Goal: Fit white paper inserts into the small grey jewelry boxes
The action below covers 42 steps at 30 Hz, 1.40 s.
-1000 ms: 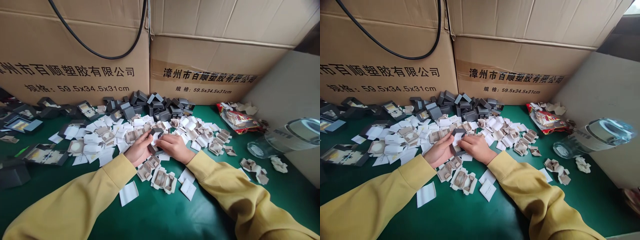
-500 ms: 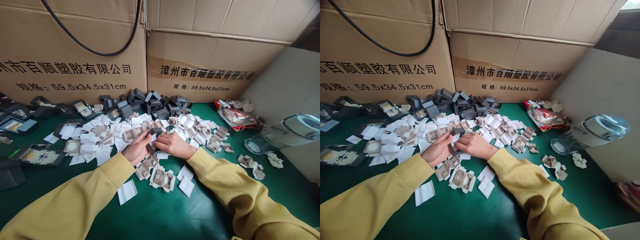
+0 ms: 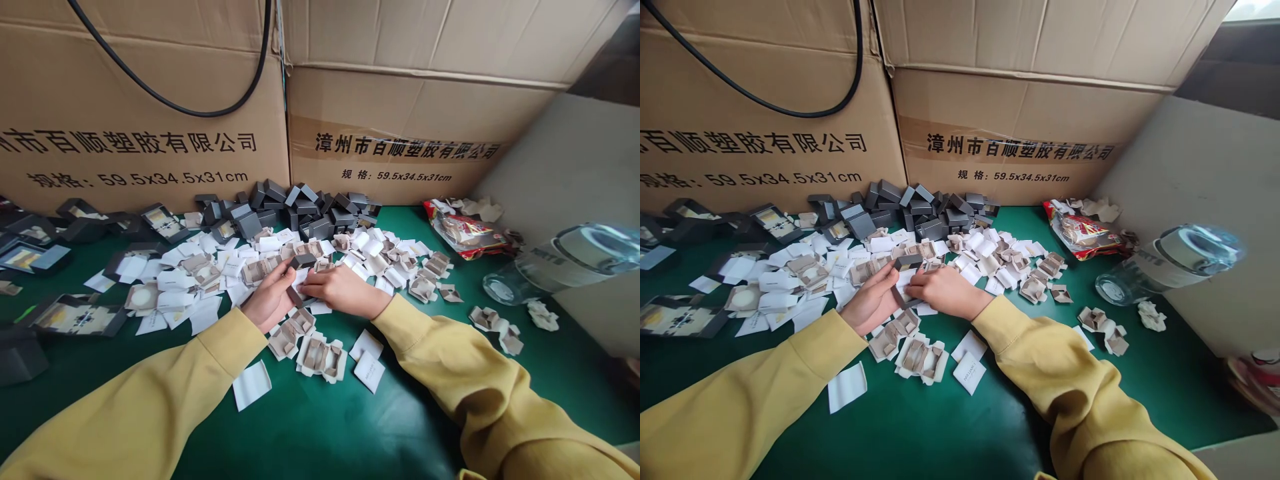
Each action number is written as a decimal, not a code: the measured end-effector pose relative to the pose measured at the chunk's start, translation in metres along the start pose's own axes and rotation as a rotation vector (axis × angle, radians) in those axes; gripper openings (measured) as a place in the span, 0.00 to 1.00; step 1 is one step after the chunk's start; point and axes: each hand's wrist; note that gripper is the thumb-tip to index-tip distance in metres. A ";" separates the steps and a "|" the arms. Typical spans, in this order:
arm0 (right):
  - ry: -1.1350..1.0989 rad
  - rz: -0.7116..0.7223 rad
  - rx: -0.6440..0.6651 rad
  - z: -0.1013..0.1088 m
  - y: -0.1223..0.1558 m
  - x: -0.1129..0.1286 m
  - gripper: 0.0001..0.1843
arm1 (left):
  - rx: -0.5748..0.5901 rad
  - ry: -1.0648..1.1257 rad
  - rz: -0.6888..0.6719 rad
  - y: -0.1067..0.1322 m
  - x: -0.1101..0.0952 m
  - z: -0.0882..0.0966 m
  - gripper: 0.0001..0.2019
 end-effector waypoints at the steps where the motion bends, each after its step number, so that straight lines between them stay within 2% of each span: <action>1: -0.023 -0.011 -0.001 -0.002 0.001 0.000 0.12 | 0.001 0.003 -0.007 0.000 0.000 0.000 0.18; 4: -0.122 -0.028 -0.088 -0.016 0.004 -0.003 0.15 | 0.008 0.011 -0.020 0.000 -0.002 -0.001 0.16; 8: -0.257 -0.133 -0.416 -0.031 0.006 -0.004 0.17 | -0.041 0.025 -0.004 0.001 -0.006 -0.002 0.14; 11: -0.282 -0.246 -0.522 -0.031 0.005 -0.002 0.16 | -0.043 0.056 0.040 0.000 -0.007 0.000 0.15; 17: -0.230 -0.278 -0.438 -0.030 0.004 0.001 0.15 | -0.072 0.104 0.119 -0.004 -0.005 0.003 0.17; 24: -0.233 -0.246 -0.362 -0.034 0.004 -0.002 0.16 | -0.121 0.107 0.110 -0.004 -0.006 -0.002 0.14; 29: -0.102 -0.318 -0.307 -0.030 -0.001 0.002 0.17 | -0.054 0.087 0.069 -0.005 -0.002 0.001 0.10; 35: 0.071 -0.264 -0.275 -0.021 -0.005 0.010 0.15 | -0.011 0.077 0.032 -0.004 0.000 0.001 0.09; 39: 0.080 -0.285 -0.235 -0.019 -0.004 0.012 0.13 | -0.025 0.069 0.033 -0.004 -0.001 0.001 0.12; 42: -0.012 -0.317 -0.232 -0.022 -0.004 0.011 0.13 | -0.024 0.071 0.044 -0.004 0.000 0.003 0.14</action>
Point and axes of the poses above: each hand's wrist, its own y-axis away from the middle knuckle, its own z-axis out of the back of the hand, x = y × z, and after that the axes turned 4 degrees about -y, right-handed
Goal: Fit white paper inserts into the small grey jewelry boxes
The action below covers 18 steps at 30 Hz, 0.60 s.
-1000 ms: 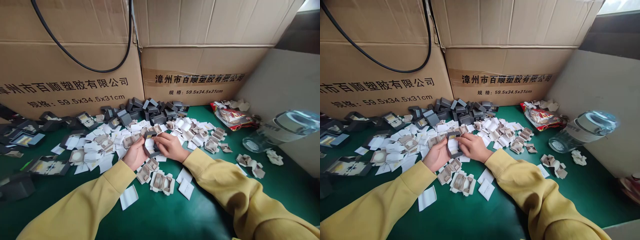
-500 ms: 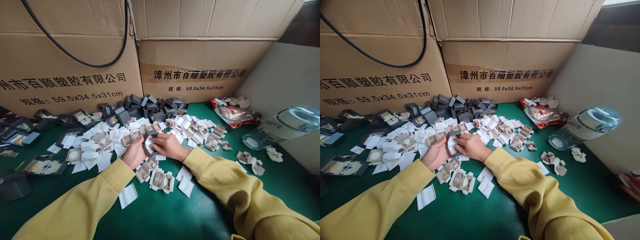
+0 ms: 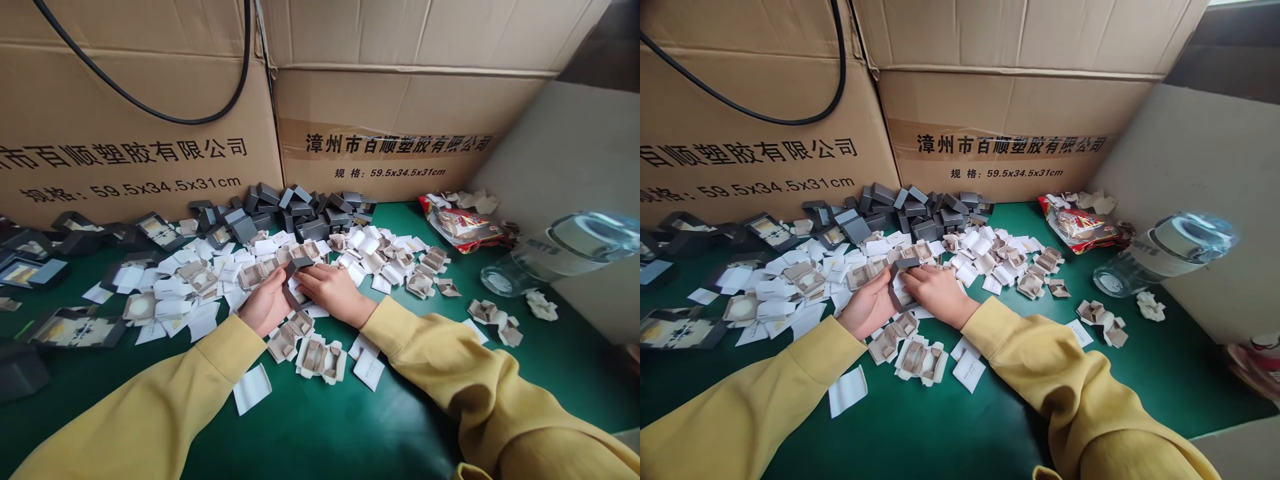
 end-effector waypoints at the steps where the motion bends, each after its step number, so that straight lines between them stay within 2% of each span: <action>1: -0.037 -0.016 0.005 -0.001 0.000 -0.001 0.13 | 0.003 0.002 0.004 0.000 0.000 0.000 0.14; 4: -0.100 -0.062 0.025 -0.004 -0.002 -0.003 0.12 | 0.014 -0.003 0.009 0.000 0.001 0.000 0.14; 7: -0.068 -0.078 0.060 -0.002 -0.004 -0.003 0.13 | 0.018 -0.006 0.008 0.002 0.002 -0.003 0.12; 13: 0.015 -0.017 0.126 0.004 -0.008 -0.002 0.18 | -0.024 -0.003 0.016 0.004 0.002 -0.009 0.08; 18: -0.012 -0.007 0.138 0.003 -0.011 -0.007 0.19 | -0.006 -0.008 0.025 0.001 0.001 -0.008 0.08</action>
Point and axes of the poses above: each hand's wrist, its own y-axis away from the middle knuckle, its own z-axis out of the back of the hand, x = y × z, and after that the axes turned 4 degrees about -y, right-handed
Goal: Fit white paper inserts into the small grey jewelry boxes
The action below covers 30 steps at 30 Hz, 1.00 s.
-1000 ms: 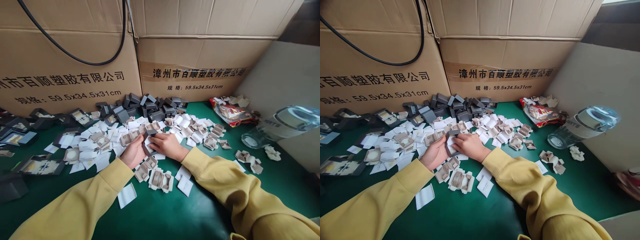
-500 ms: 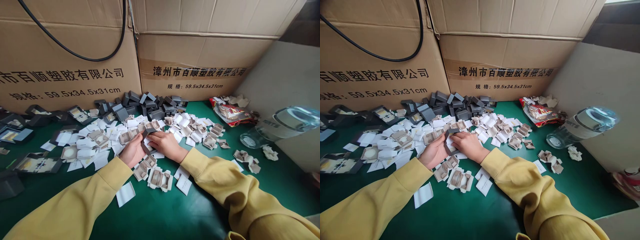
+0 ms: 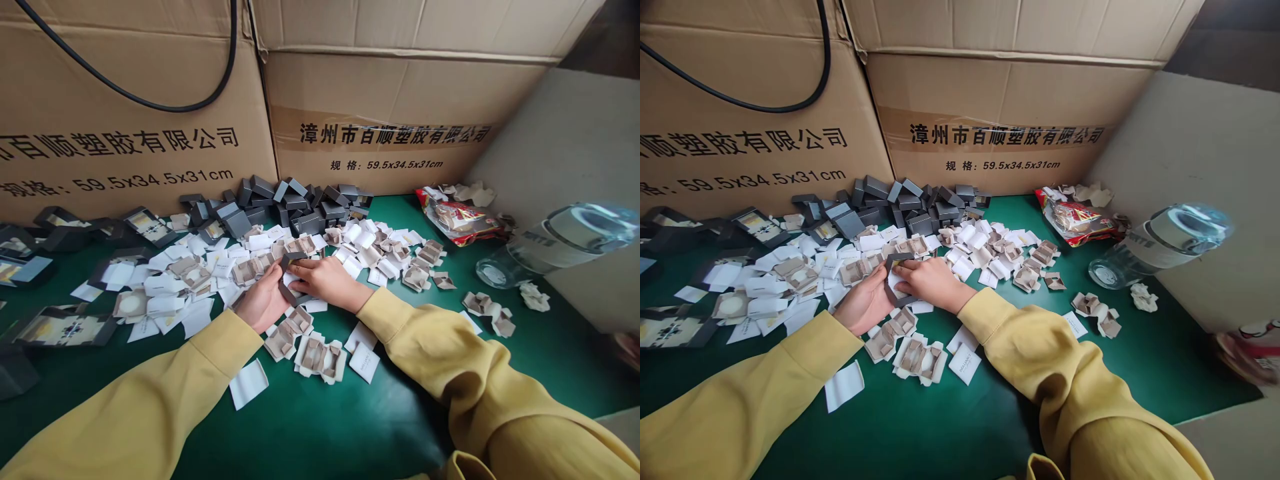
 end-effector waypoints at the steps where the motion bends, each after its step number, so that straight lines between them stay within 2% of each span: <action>1: -0.011 0.001 0.005 0.000 -0.001 -0.001 0.18 | 0.006 -0.001 0.002 0.000 0.000 0.000 0.09; 4: -0.041 -0.006 -0.008 -0.003 -0.001 -0.003 0.18 | 0.008 0.000 -0.004 -0.001 0.001 0.000 0.10; 7: -0.092 -0.019 -0.077 -0.006 0.003 -0.004 0.18 | -0.042 0.015 -0.019 -0.001 0.001 -0.001 0.10; 12: -0.266 0.019 -0.340 -0.007 0.012 -0.004 0.16 | -0.148 0.033 0.064 0.001 -0.014 0.001 0.15; 14: -0.311 -0.021 -0.450 -0.007 0.014 -0.005 0.15 | -0.169 0.048 0.074 0.002 -0.024 0.005 0.18; 16: -0.320 -0.069 -0.481 -0.009 0.014 -0.006 0.15 | -0.175 0.069 0.049 0.001 -0.033 0.009 0.18; 20: -0.332 -0.114 -0.422 -0.013 0.009 -0.010 0.16 | -0.209 0.125 -0.020 0.002 -0.040 0.010 0.19; 24: -0.357 -0.209 -0.370 0.000 -0.005 -0.017 0.17 | -0.141 0.145 -0.043 0.009 -0.036 -0.006 0.19; 27: -0.377 -0.257 -0.224 0.021 -0.012 -0.021 0.18 | -0.086 0.172 -0.006 0.015 -0.032 -0.016 0.18; 30: -0.342 -0.222 -0.064 0.037 -0.006 -0.023 0.18 | -0.086 0.208 0.046 0.015 -0.031 -0.016 0.18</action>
Point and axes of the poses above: each hand's wrist, its own y-axis away from the middle knuckle, its own z-axis out of the back of the hand, x = y × z, and after that the axes turned 4 degrees about -y, right-handed
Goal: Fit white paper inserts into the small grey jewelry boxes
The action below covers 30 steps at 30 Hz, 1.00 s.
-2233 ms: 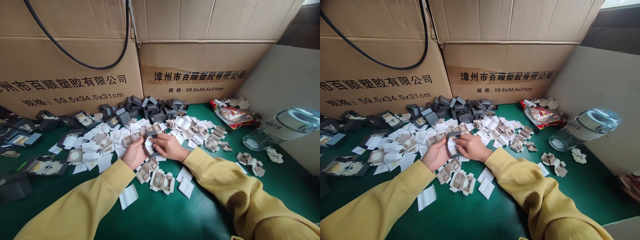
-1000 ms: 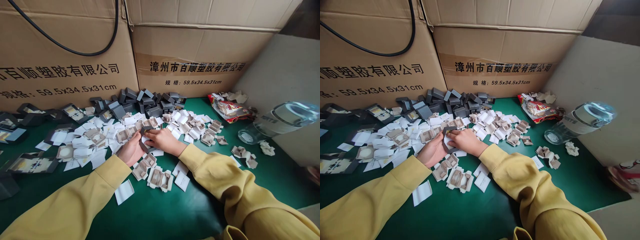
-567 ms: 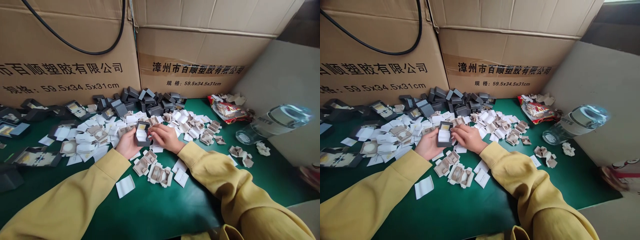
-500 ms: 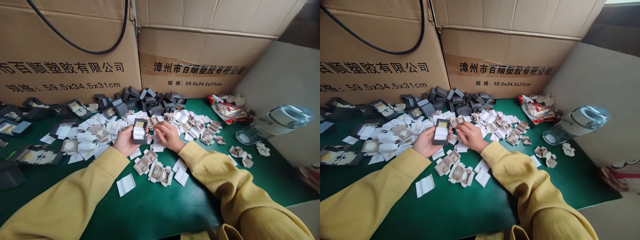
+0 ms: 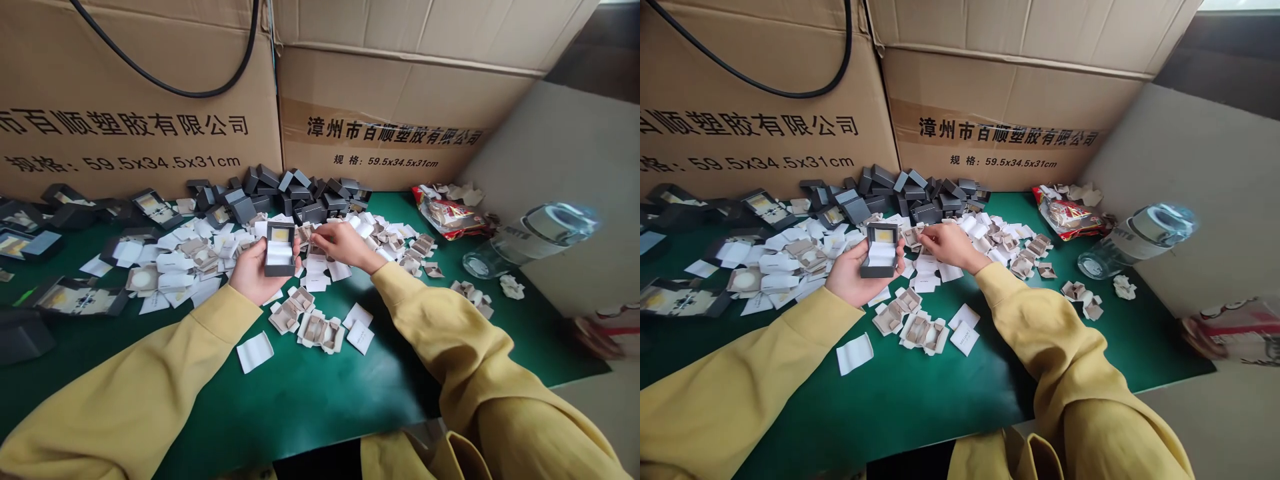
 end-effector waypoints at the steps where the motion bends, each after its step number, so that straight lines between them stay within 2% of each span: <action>1: 0.016 0.020 0.039 0.003 0.005 0.000 0.17 | -0.006 0.009 0.013 -0.001 0.000 0.002 0.18; 3: 0.035 0.087 0.101 0.003 0.017 -0.002 0.15 | -0.010 0.024 0.010 -0.005 0.000 0.008 0.17; 5: 0.061 0.133 0.103 -0.001 0.028 -0.005 0.13 | 0.000 0.043 -0.015 -0.007 0.000 0.014 0.16; 10: 0.134 0.063 -0.154 -0.019 0.042 -0.011 0.15 | 0.056 0.022 -0.029 -0.009 0.006 0.025 0.17; 15: 0.125 0.227 -0.050 -0.027 0.051 -0.009 0.15 | 0.067 -0.027 -0.027 -0.011 0.010 0.028 0.17; 18: 0.090 0.260 -0.080 -0.026 0.053 -0.008 0.16 | 0.058 -0.005 -0.059 -0.012 0.009 0.030 0.17; 22: 0.068 0.210 -0.122 -0.027 0.040 0.001 0.16 | 0.045 0.053 -0.063 -0.012 0.006 0.032 0.17; 25: 0.160 0.154 -0.030 -0.036 0.023 0.012 0.13 | 0.064 0.067 -0.063 -0.011 0.004 0.032 0.18; 27: 0.260 0.075 0.057 -0.042 0.013 0.017 0.13 | 0.077 0.058 -0.059 -0.010 0.003 0.032 0.19; 30: 0.297 -0.044 0.148 -0.047 0.003 0.020 0.10 | 0.072 0.037 -0.054 -0.010 0.001 0.031 0.19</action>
Point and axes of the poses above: each hand's wrist, its own y-axis away from the middle knuckle, its own z-axis out of the back of the hand, x = y × z, and after that the axes turned 4 degrees about -y, right-handed
